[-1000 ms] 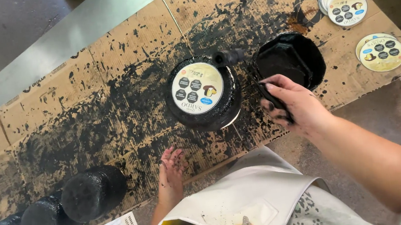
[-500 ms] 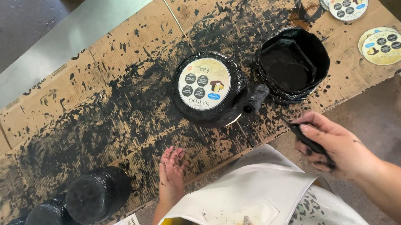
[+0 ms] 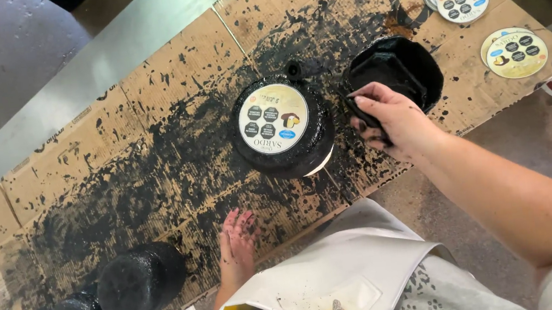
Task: Applying black wax to cheese wheels with a brush, labeling them, and placing them into a storage crate.
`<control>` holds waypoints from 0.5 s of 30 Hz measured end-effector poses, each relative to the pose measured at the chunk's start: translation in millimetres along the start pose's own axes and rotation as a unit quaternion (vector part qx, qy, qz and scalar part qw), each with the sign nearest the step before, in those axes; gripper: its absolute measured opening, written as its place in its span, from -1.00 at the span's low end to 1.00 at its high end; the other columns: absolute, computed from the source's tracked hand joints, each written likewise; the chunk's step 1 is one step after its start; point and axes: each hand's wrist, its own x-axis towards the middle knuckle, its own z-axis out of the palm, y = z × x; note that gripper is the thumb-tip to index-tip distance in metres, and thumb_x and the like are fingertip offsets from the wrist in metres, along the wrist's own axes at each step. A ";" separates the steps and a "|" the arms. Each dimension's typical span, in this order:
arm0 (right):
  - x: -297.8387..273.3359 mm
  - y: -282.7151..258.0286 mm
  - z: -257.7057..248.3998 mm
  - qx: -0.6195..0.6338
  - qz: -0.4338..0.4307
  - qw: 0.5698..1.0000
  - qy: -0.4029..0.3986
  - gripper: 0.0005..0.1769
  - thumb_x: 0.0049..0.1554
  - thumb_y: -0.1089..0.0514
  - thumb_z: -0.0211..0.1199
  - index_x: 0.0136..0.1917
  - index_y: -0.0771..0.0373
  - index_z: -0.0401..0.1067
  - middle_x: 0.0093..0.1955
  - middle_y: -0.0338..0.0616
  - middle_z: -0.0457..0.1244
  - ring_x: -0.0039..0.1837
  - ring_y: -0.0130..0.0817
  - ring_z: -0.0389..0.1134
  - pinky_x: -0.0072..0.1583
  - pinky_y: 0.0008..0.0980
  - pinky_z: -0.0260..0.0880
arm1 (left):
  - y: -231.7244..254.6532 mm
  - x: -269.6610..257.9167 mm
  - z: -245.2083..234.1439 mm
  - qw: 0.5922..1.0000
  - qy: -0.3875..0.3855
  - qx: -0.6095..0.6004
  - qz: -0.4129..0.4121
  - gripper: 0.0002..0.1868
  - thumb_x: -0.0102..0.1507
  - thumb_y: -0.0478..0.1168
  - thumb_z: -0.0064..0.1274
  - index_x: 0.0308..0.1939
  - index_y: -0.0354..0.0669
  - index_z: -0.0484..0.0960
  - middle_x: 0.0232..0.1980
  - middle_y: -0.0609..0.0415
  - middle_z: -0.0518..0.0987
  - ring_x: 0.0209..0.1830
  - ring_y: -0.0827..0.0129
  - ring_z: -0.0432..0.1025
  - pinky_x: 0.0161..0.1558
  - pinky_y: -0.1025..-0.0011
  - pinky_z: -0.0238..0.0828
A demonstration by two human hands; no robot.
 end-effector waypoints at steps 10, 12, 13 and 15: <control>-113.4 21.8 -21.8 -0.150 0.096 0.981 0.081 -0.71 0.37 0.17 -0.07 0.31 0.17 0.31 -0.21 0.08 0.20 -0.39 -0.27 0.03 -0.43 -0.36 -0.07 | 6.7 -9.4 -4.9 1.000 0.022 0.009 0.001 -0.31 0.36 0.20 -0.50 0.44 -0.07 0.25 0.44 -0.17 0.38 0.47 0.06 0.25 0.42 0.07 0.11; -122.5 40.9 -39.0 -0.072 0.102 0.990 0.064 -0.82 0.36 0.11 -0.03 0.21 0.10 0.31 -0.30 0.10 0.12 -0.45 -0.40 -0.10 -0.51 -0.47 -0.30 | 6.9 -6.3 -5.9 1.000 0.016 0.003 0.008 -0.31 0.34 0.22 -0.45 0.43 -0.05 0.27 0.42 -0.16 0.41 0.42 0.09 0.27 0.37 0.08 0.14; -124.5 43.2 -51.7 -0.072 0.102 0.990 0.065 -0.82 0.36 0.11 -0.03 0.21 0.10 0.31 -0.30 0.10 0.12 -0.45 -0.40 -0.10 -0.51 -0.47 -0.30 | 11.9 -8.0 -0.9 1.000 0.016 0.003 0.007 -0.31 0.34 0.22 -0.45 0.43 -0.05 0.27 0.42 -0.16 0.41 0.42 0.09 0.27 0.37 0.08 0.14; -128.8 48.0 -77.4 -0.071 0.078 0.994 0.012 -0.78 0.34 0.20 -0.05 0.21 0.18 0.33 -0.36 0.07 0.18 -0.53 -0.36 -0.01 -0.57 -0.42 -0.17 | 22.3 -11.3 9.4 0.999 0.013 0.032 -0.003 -0.28 0.34 0.21 -0.49 0.46 -0.07 0.24 0.42 -0.17 0.40 0.44 0.07 0.26 0.39 0.08 0.14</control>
